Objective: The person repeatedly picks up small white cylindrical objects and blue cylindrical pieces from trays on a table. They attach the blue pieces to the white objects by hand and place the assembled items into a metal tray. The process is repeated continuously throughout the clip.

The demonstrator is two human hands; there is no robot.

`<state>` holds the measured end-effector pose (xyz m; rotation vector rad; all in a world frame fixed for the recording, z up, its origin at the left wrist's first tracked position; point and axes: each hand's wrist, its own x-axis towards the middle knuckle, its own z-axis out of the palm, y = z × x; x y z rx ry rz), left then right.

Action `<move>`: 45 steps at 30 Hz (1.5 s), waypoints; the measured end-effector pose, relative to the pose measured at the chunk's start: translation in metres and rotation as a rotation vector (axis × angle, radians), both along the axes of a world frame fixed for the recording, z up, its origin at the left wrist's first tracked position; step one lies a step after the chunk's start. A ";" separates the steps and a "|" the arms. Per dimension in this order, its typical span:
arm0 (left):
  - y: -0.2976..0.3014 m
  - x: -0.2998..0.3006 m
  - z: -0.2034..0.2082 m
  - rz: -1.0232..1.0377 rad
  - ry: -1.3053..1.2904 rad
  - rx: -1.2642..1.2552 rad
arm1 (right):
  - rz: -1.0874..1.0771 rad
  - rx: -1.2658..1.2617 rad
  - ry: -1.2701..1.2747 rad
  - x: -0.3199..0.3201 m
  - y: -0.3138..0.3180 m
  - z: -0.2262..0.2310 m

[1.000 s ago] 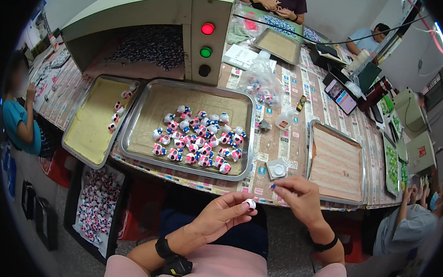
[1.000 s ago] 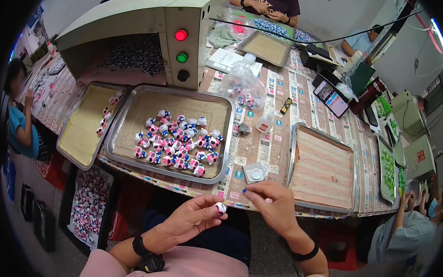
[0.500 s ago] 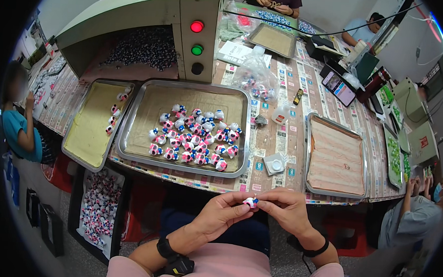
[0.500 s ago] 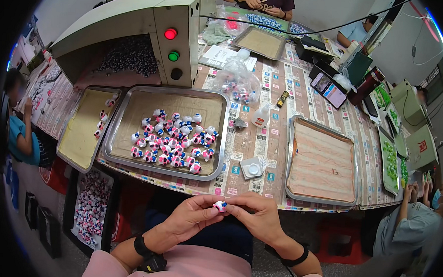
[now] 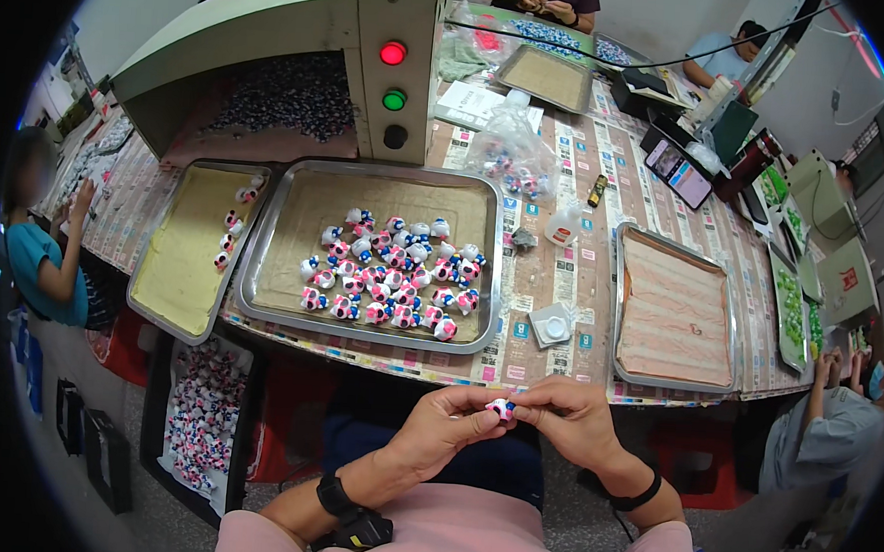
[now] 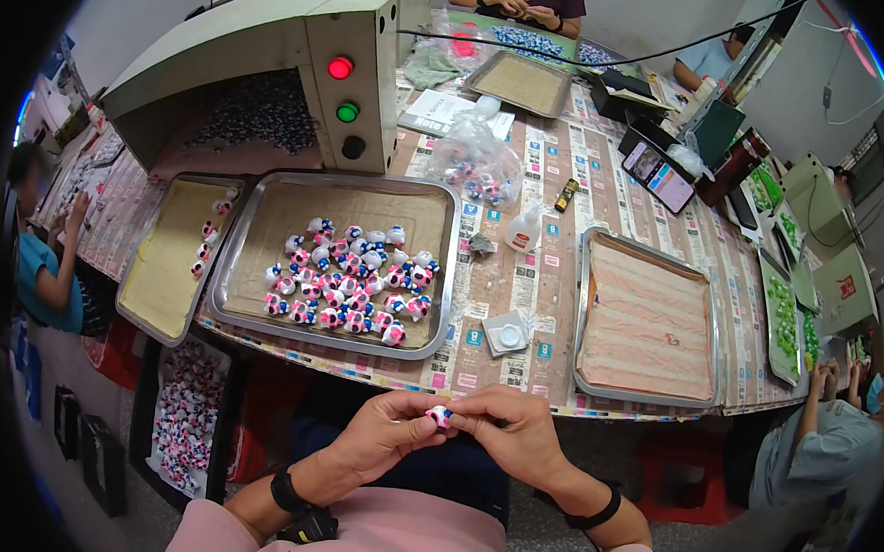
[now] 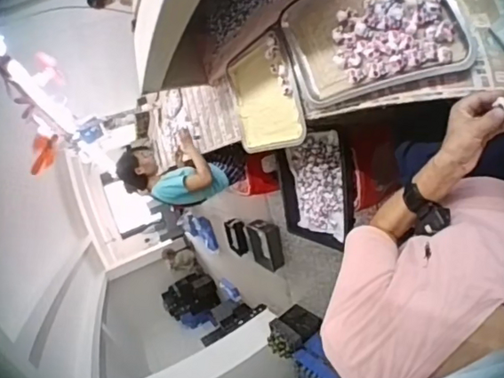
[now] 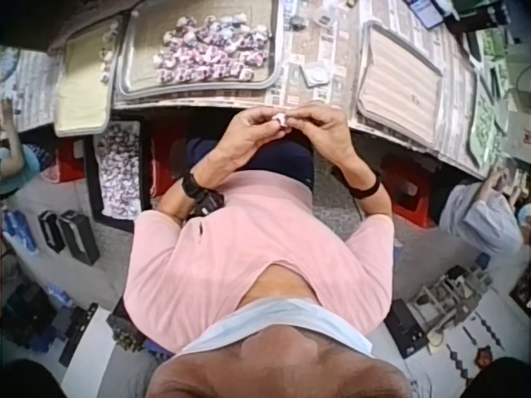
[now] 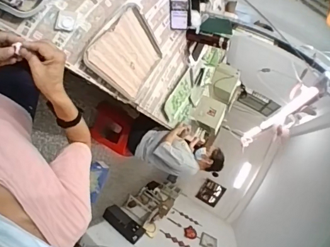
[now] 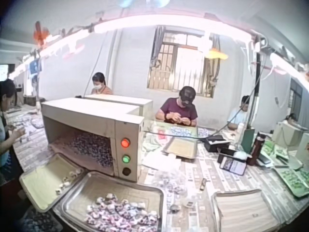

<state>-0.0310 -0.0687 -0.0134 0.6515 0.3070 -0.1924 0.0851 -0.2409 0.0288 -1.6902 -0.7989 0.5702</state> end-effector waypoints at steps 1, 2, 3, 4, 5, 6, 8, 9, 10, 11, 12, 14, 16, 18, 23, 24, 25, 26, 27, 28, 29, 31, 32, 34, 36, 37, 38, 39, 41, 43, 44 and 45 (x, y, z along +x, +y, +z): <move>0.002 0.001 0.005 -0.011 -0.013 0.024 | 0.006 -0.003 0.002 0.001 0.000 0.003; 0.006 0.003 0.009 -0.018 -0.027 0.051 | 0.014 -0.016 0.006 0.003 0.002 0.006; 0.011 0.005 0.013 -0.020 -0.068 0.102 | 0.021 -0.029 0.010 0.006 0.004 0.010; 0.017 0.008 0.017 -0.022 -0.108 0.154 | 0.028 -0.042 0.014 0.008 0.006 0.015; 0.023 0.012 0.020 -0.025 -0.149 0.203 | -0.008 -0.041 -0.063 0.010 0.007 0.020; 0.030 0.019 0.023 -0.029 -0.189 0.330 | -0.044 -0.039 -0.139 0.012 0.009 0.025; 0.044 0.030 0.016 0.053 -0.231 0.699 | -0.118 -0.071 -0.254 0.019 0.004 0.021; 0.052 0.037 0.015 0.091 -0.265 0.936 | -0.142 -0.054 -0.246 0.025 -0.003 0.018; 0.059 0.041 0.020 0.099 -0.260 1.161 | -0.167 -0.037 -0.236 0.032 -0.009 0.016; 0.065 0.045 0.025 0.054 -0.276 1.255 | -0.196 -0.020 -0.230 0.039 -0.016 0.014; 0.069 0.045 0.026 0.068 -0.301 1.334 | -0.238 -0.005 -0.258 0.046 -0.021 0.013; 0.076 0.049 0.025 0.092 -0.345 1.453 | -0.337 -0.078 -0.290 0.065 -0.034 0.011; 0.081 0.054 0.024 0.126 -0.371 1.537 | -0.408 -0.163 -0.336 0.090 -0.049 0.012; 0.085 0.059 0.026 0.123 -0.367 1.591 | -0.440 -0.248 -0.389 0.118 -0.061 0.008; 0.092 0.070 0.018 0.151 -0.415 1.727 | -0.326 -0.390 -0.668 0.177 -0.080 -0.017; 0.089 0.069 0.020 0.164 -0.426 1.769 | -0.310 -0.399 -0.638 0.180 -0.075 -0.019; 0.085 0.069 0.020 0.168 -0.424 1.764 | -0.295 -0.407 -0.608 0.183 -0.072 -0.021; 0.083 0.067 0.019 0.174 -0.415 1.763 | -0.292 -0.427 -0.577 0.186 -0.067 -0.027; 0.081 0.065 0.019 0.179 -0.406 1.761 | -0.289 -0.448 -0.548 0.189 -0.063 -0.033; 0.081 0.064 0.020 0.218 -0.423 1.745 | -0.287 -0.469 -0.519 0.191 -0.061 -0.035; 0.079 0.063 0.021 0.234 -0.377 1.720 | -0.277 -0.486 -0.496 0.190 -0.061 -0.035; 0.075 0.059 0.029 0.263 -0.290 1.669 | -0.259 -0.520 -0.451 0.187 -0.063 -0.031; 0.075 0.054 0.031 0.263 -0.290 1.659 | -0.260 -0.508 -0.450 0.184 -0.065 -0.029; 0.075 0.043 0.032 0.260 -0.295 1.639 | -0.265 -0.486 -0.448 0.176 -0.072 -0.028; 0.061 0.031 0.031 0.278 -0.202 1.170 | -0.280 -0.419 -0.445 0.160 -0.074 -0.016; 0.056 0.024 0.032 0.287 -0.153 0.937 | -0.284 -0.384 -0.443 0.152 -0.074 -0.011; 0.053 0.015 0.035 0.199 -0.066 0.590 | -0.291 -0.338 -0.376 0.144 -0.074 -0.006; 0.050 0.011 0.035 0.202 -0.044 0.390 | -0.292 -0.291 -0.309 0.136 -0.071 -0.004; 0.039 0.008 0.036 0.200 -0.010 -0.016 | -0.275 -0.222 -0.130 0.119 -0.068 0.006; 0.037 0.003 0.027 0.130 -0.014 -0.170 | -0.228 -0.165 0.098 0.104 -0.062 0.015; 0.031 0.003 0.024 0.140 -0.007 -0.181 | -0.176 -0.156 0.098 0.097 -0.059 0.018; 0.026 0.003 0.021 0.152 0.000 -0.192 | -0.164 -0.139 0.175 0.091 -0.054 0.019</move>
